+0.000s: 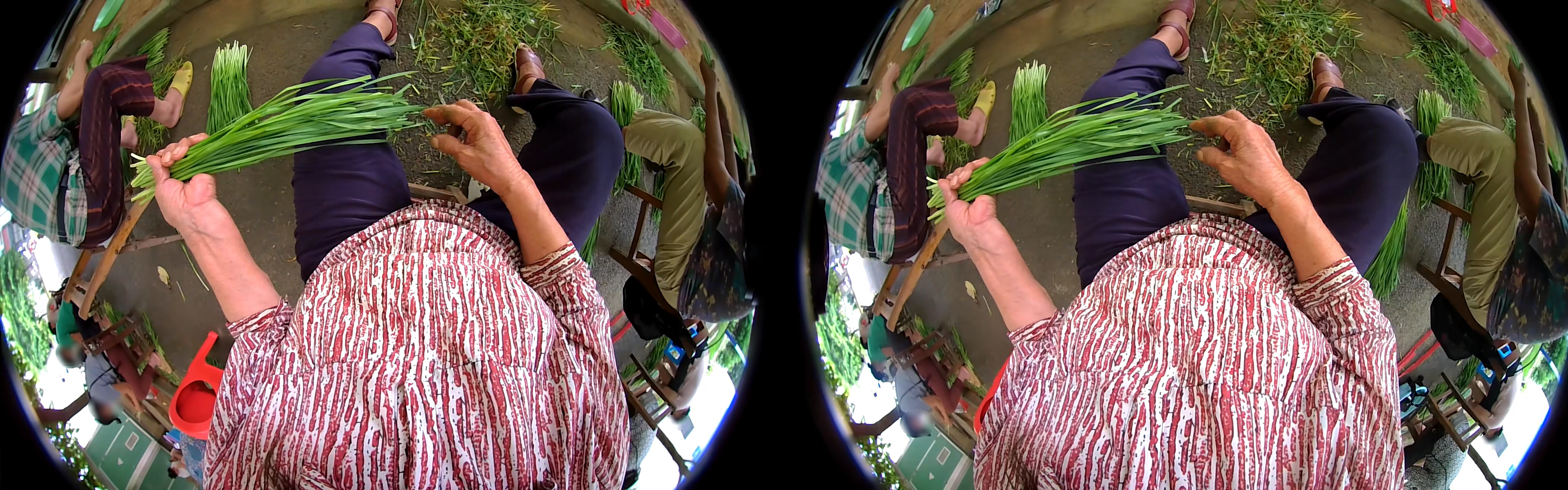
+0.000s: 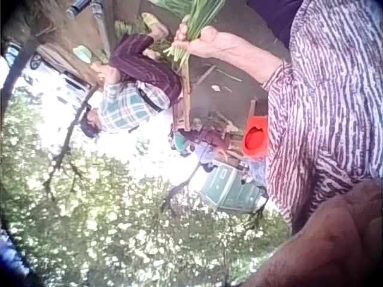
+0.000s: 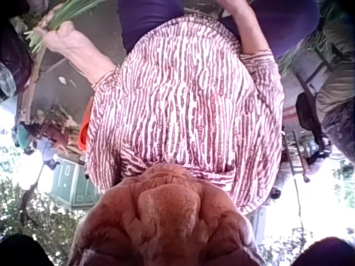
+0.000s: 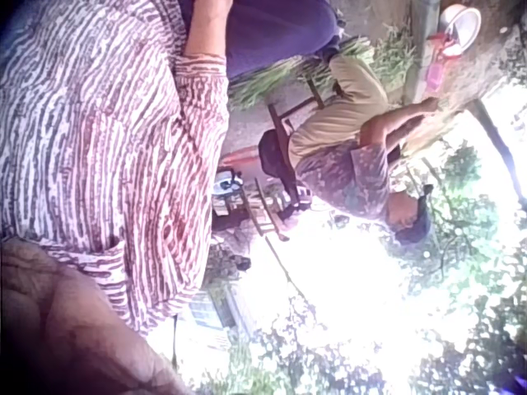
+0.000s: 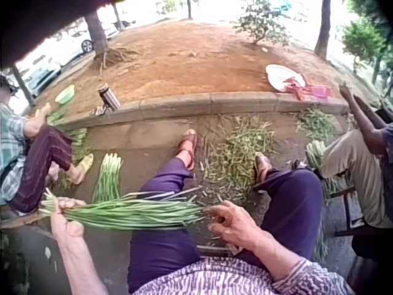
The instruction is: The person picks up green stalks from the ground, bunches them together, and removes outer layers or roots by hand.
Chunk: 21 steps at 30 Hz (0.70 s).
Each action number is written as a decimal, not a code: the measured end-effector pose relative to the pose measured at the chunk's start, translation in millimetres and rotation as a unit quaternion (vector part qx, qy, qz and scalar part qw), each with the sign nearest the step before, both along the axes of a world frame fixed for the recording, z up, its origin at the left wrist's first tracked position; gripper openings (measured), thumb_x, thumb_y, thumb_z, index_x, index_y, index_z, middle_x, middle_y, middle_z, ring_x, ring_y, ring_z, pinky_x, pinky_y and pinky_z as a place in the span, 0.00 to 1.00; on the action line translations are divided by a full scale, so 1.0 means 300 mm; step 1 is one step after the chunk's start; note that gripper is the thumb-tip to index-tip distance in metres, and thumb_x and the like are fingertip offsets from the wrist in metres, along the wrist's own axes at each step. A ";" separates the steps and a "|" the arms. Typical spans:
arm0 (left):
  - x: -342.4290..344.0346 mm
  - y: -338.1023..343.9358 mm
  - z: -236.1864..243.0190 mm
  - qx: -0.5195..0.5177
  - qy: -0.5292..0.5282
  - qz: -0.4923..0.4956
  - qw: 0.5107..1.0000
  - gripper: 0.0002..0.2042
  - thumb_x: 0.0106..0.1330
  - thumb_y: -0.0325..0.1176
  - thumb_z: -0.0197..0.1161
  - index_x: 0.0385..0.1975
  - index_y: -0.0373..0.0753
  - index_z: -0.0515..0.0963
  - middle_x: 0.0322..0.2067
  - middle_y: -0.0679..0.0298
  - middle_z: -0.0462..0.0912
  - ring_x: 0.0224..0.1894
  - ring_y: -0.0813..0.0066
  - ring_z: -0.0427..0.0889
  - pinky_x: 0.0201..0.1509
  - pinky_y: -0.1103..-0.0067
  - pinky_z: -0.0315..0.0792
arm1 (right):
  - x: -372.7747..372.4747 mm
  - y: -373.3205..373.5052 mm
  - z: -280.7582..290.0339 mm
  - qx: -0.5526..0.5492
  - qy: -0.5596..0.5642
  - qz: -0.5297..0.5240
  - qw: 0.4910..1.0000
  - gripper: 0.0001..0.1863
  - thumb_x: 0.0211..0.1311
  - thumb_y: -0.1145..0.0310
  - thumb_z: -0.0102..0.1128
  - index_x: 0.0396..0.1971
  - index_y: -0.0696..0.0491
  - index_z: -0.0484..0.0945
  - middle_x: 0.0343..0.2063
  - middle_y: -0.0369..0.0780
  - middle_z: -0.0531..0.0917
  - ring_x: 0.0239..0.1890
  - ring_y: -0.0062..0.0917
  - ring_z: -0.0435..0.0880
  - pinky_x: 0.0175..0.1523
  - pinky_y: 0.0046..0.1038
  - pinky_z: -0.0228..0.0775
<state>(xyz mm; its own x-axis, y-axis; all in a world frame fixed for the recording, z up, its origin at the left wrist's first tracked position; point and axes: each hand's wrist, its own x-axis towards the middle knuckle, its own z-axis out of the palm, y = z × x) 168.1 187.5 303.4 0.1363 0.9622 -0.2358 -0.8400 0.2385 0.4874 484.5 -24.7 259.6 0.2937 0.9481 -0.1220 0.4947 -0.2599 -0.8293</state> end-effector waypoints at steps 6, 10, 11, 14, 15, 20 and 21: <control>0.008 -0.010 0.008 -0.008 -0.001 -0.005 1.000 0.18 0.69 0.45 0.44 0.21 0.39 0.63 0.18 0.67 0.63 0.25 0.71 0.67 0.44 0.67 0.68 | -0.007 0.015 -0.016 0.018 -0.004 0.011 1.000 0.12 0.53 0.70 0.63 0.37 0.57 0.81 0.27 0.38 0.77 0.28 0.24 0.77 0.36 0.25 0.69; 0.013 -0.015 0.011 -0.012 0.010 0.001 1.000 0.17 0.69 0.45 0.46 0.22 0.39 0.63 0.19 0.67 0.63 0.26 0.71 0.67 0.44 0.67 0.68 | -0.019 0.026 -0.012 0.042 -0.032 0.039 0.998 0.09 0.55 0.69 0.62 0.35 0.57 0.81 0.28 0.40 0.78 0.30 0.27 0.79 0.36 0.27 0.70; 0.017 -0.018 0.012 -0.010 0.015 0.004 1.000 0.17 0.68 0.45 0.46 0.22 0.39 0.63 0.19 0.67 0.63 0.26 0.71 0.67 0.44 0.67 0.68 | -0.022 0.027 -0.008 0.037 -0.038 0.046 0.998 0.09 0.55 0.70 0.61 0.34 0.57 0.81 0.28 0.40 0.78 0.30 0.27 0.80 0.37 0.27 0.70; -0.001 -0.008 -0.003 -0.010 -0.004 -0.004 1.000 0.15 0.66 0.43 0.50 0.23 0.39 0.63 0.19 0.66 0.63 0.26 0.69 0.68 0.47 0.62 0.68 | -0.028 0.025 -0.012 0.044 -0.058 0.067 0.995 0.08 0.57 0.69 0.60 0.34 0.57 0.81 0.28 0.40 0.79 0.31 0.29 0.80 0.38 0.28 0.71; -0.012 -0.001 -0.010 -0.010 -0.016 -0.009 1.000 0.14 0.65 0.42 0.52 0.23 0.38 0.63 0.19 0.65 0.63 0.26 0.68 0.68 0.49 0.60 0.67 | -0.030 0.025 -0.015 0.049 -0.064 0.075 0.994 0.08 0.57 0.69 0.60 0.34 0.57 0.80 0.28 0.40 0.79 0.31 0.30 0.80 0.38 0.28 0.71; -0.025 0.009 -0.022 -0.015 -0.012 -0.008 1.000 0.15 0.66 0.43 0.50 0.23 0.38 0.63 0.19 0.65 0.63 0.25 0.68 0.68 0.48 0.60 0.68 | -0.035 0.017 -0.020 0.009 0.023 0.087 0.996 0.09 0.57 0.73 0.55 0.36 0.59 0.79 0.30 0.42 0.79 0.34 0.29 0.80 0.41 0.29 0.71; -0.021 0.007 -0.021 -0.016 -0.001 -0.001 1.000 0.16 0.67 0.43 0.50 0.23 0.38 0.63 0.19 0.65 0.63 0.25 0.68 0.68 0.48 0.60 0.68 | -0.036 0.014 -0.020 -0.001 0.049 0.090 0.995 0.10 0.57 0.74 0.54 0.37 0.59 0.79 0.31 0.42 0.80 0.35 0.29 0.81 0.42 0.29 0.71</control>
<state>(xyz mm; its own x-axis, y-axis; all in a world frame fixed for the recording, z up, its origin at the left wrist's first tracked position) 161.8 189.5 297.1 0.1383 0.9541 -0.2655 -0.8411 0.2547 0.4772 473.9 -20.5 253.8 0.1064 0.9838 -0.1445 0.4501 -0.1772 -0.8752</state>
